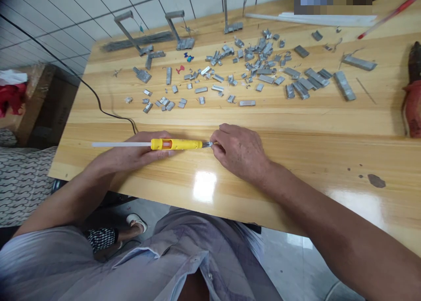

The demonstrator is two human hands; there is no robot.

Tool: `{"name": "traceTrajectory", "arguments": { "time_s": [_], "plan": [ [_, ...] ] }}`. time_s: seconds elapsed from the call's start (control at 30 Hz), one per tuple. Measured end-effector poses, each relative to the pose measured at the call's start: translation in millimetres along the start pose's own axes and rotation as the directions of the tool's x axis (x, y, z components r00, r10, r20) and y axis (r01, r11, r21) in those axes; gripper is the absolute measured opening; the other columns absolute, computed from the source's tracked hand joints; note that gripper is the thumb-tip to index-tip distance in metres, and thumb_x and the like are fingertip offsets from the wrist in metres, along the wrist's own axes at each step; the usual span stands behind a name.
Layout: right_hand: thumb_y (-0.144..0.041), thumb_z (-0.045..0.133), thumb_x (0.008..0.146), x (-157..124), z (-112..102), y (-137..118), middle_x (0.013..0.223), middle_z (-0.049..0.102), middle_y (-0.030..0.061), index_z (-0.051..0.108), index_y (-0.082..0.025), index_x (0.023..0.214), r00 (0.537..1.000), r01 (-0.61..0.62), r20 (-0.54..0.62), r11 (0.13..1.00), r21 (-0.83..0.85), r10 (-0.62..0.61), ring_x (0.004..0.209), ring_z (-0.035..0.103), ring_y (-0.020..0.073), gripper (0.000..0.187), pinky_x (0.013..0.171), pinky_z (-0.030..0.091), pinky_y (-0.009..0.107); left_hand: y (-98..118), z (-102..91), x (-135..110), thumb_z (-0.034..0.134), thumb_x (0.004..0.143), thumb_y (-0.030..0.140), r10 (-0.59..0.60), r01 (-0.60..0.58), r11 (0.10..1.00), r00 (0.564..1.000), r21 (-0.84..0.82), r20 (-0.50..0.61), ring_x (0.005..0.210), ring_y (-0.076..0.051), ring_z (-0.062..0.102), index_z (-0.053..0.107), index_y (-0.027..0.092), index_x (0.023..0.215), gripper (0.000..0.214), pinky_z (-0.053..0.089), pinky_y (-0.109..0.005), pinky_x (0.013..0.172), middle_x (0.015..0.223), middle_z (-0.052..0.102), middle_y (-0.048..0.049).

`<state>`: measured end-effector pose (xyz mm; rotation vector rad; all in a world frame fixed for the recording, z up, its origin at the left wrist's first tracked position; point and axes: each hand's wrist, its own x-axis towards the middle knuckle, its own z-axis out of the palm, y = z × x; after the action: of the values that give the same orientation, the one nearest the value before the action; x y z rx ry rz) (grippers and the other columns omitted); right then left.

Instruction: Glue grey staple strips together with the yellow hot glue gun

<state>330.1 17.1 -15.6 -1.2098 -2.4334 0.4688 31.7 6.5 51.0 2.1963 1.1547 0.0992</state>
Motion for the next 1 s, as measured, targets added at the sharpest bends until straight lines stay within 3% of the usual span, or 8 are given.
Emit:
{"name": "traceTrajectory", "arguments": {
  "time_s": [0.23, 0.63, 1.0],
  "plan": [
    [-0.022, 0.057, 0.096, 0, 0, 0, 0.089, 0.074, 0.0043, 0.074, -0.022, 0.096, 1.000, 0.006, -0.009, 1.000, -0.012, -0.006, 0.082, 0.066, 0.0197, 0.018, 0.065, 0.035, 0.033, 2, -8.0, 5, 0.051, 0.107, 0.053, -0.064, 0.068, 0.997, 0.995, -0.043, 0.083, 0.081, -0.018, 0.063, 0.067, 0.019, 0.101, 0.038, 0.048, -0.027, 0.072, 0.096, 0.071, -0.0043],
    [-0.021, 0.057, 0.095, -1, 0, 1, 0.086, 0.072, 0.0044, 0.074, -0.023, 0.096, 1.000, 0.009, -0.007, 1.000, -0.009, -0.009, 0.081, 0.065, 0.0195, 0.017, 0.065, 0.036, 0.032, 0, -9.1, 8, 0.052, 0.105, 0.054, -0.056, 0.059, 0.997, 0.996, -0.046, 0.076, 0.081, -0.019, 0.063, 0.072, 0.020, 0.104, 0.039, 0.051, -0.028, 0.073, 0.098, 0.073, -0.0060],
    [-0.022, 0.056, 0.096, 0, -1, 1, 0.085, 0.073, 0.0043, 0.075, -0.022, 0.097, 1.000, 0.014, -0.009, 1.000, -0.015, -0.014, 0.081, 0.065, 0.0196, 0.019, 0.065, 0.036, 0.032, -2, -13.0, 10, 0.053, 0.105, 0.050, -0.070, 0.079, 0.995, 0.989, -0.063, 0.133, 0.092, -0.022, 0.068, 0.071, 0.019, 0.110, 0.036, 0.055, -0.033, 0.085, 0.106, 0.074, -0.0076]
  ]
}}
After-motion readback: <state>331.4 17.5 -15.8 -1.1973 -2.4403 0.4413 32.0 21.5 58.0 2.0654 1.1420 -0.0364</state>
